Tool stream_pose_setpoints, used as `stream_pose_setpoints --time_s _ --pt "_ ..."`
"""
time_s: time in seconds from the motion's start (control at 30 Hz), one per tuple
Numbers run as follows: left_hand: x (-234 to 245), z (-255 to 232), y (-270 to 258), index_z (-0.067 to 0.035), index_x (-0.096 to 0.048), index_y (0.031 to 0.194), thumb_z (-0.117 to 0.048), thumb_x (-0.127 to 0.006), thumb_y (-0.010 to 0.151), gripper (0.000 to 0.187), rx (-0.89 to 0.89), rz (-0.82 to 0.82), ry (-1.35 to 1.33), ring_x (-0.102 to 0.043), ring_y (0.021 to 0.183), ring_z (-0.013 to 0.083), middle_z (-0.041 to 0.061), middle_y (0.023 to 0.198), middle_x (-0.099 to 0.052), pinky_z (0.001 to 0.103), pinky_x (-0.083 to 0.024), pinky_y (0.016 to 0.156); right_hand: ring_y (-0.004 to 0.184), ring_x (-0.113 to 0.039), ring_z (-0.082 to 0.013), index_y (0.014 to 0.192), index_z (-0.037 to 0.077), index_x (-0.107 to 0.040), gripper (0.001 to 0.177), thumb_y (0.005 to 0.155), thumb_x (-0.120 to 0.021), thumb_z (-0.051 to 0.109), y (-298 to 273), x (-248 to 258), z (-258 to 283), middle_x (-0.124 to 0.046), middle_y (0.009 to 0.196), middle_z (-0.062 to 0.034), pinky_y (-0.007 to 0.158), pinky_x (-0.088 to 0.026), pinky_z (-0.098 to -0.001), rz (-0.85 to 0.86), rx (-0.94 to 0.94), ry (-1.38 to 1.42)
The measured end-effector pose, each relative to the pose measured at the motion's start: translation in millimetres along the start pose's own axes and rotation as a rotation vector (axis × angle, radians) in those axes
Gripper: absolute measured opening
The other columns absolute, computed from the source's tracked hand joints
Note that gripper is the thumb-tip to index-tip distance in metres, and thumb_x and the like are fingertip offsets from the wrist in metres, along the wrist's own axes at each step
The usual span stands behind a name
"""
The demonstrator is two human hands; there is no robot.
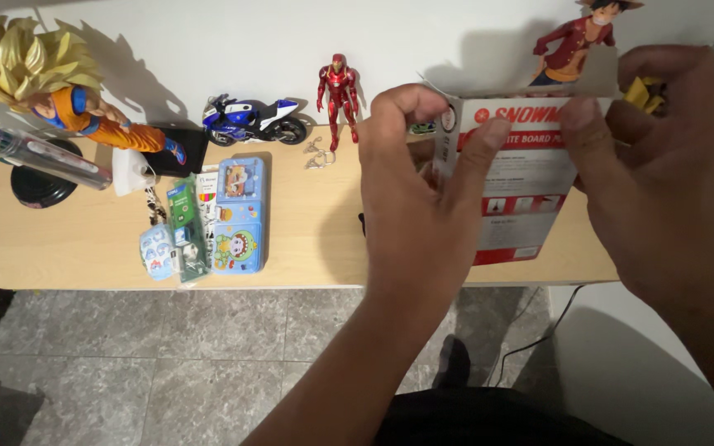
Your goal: The person wipes a blue marker with a yellow cloth, then opens a box of whiteboard markers. They remove several markers from the box, place them on the table, and then put the remaining markers back into the box before closing it and placing it in a drawer.
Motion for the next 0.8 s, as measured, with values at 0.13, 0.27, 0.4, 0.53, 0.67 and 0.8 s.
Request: stream_pose_setpoints --time_s 0.13,0.27,0.4,0.53,0.67,0.8 --pt "-1.1 3.4 -3.1 -0.005 -0.049 0.134 -0.029 -0.068 0.102 0.044 0.006 0.034 -0.107 -0.064 0.094 0.0121 0.012 0.127 -0.052 0.026 -0.055 0.070 0.122 -0.067 -0.0178 0.135 0.005 -0.041 0.035 0.116 -0.058 0.028 -2.1 0.0 1.6 -0.060 0.134 -0.0172 0.092 -0.063 -0.0319 -0.004 0.221 0.100" --pt "2.0 3.0 -6.9 -0.011 -0.048 0.143 -0.030 -0.064 0.103 0.047 0.071 0.073 -0.030 -0.065 0.098 0.0126 0.012 0.126 -0.055 0.027 -0.058 0.076 0.109 -0.069 -0.0199 0.131 0.006 -0.043 0.036 0.111 -0.059 0.031 -5.0 -1.9 1.1 -0.066 0.121 -0.0179 0.086 -0.063 -0.0335 -0.012 0.082 0.138" --pt "12.2 -1.1 -10.9 -0.015 -0.056 0.140 -0.030 -0.065 0.101 0.042 0.068 0.101 0.177 -0.064 0.100 0.0153 0.012 0.117 -0.054 0.029 -0.061 0.080 0.113 -0.069 -0.0181 0.125 0.007 -0.044 0.037 0.108 -0.055 0.038 -11.7 -4.4 2.2 -0.066 0.119 -0.0146 0.081 -0.064 -0.0335 -0.010 -0.040 0.041" --pt "24.1 -3.6 -15.3 -0.013 -0.058 0.139 -0.029 -0.063 0.100 0.042 0.332 0.221 -0.019 -0.067 0.092 0.0146 0.007 0.105 -0.066 0.032 -0.061 0.072 0.088 -0.064 -0.0197 0.122 0.009 -0.049 0.033 0.110 -0.050 0.040 -24.4 -8.1 2.0 -0.066 0.116 -0.0095 0.069 -0.058 -0.0386 -0.012 -0.258 -0.026" --pt "31.3 -2.9 -21.2 -0.010 -0.057 0.133 -0.026 -0.063 0.098 0.039 0.387 0.257 -0.057 -0.066 0.091 0.0120 0.006 0.103 -0.068 0.030 -0.059 0.071 0.089 -0.064 -0.0158 0.114 0.012 -0.055 0.029 0.106 -0.050 0.039 -32.5 -6.1 -13.7 -0.064 0.104 -0.0076 0.079 -0.055 -0.0377 0.021 -0.558 0.240" --pt "40.3 4.7 -27.7 -0.011 -0.059 0.128 -0.026 -0.062 0.097 0.035 0.562 0.380 -0.090 -0.068 0.089 0.0103 0.004 0.103 -0.072 0.027 -0.060 0.072 0.095 -0.068 -0.0279 0.106 0.002 -0.054 0.040 0.113 -0.052 0.041 -35.0 5.2 -38.1 -0.060 0.099 -0.0149 0.085 -0.060 -0.0474 0.173 -0.667 0.542"
Point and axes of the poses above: each hand's wrist, its own y-axis towards the middle knuckle, its own x-axis out of the back of the hand, z = x × y, the point moved 1 cm from there along y, towards the middle knuckle
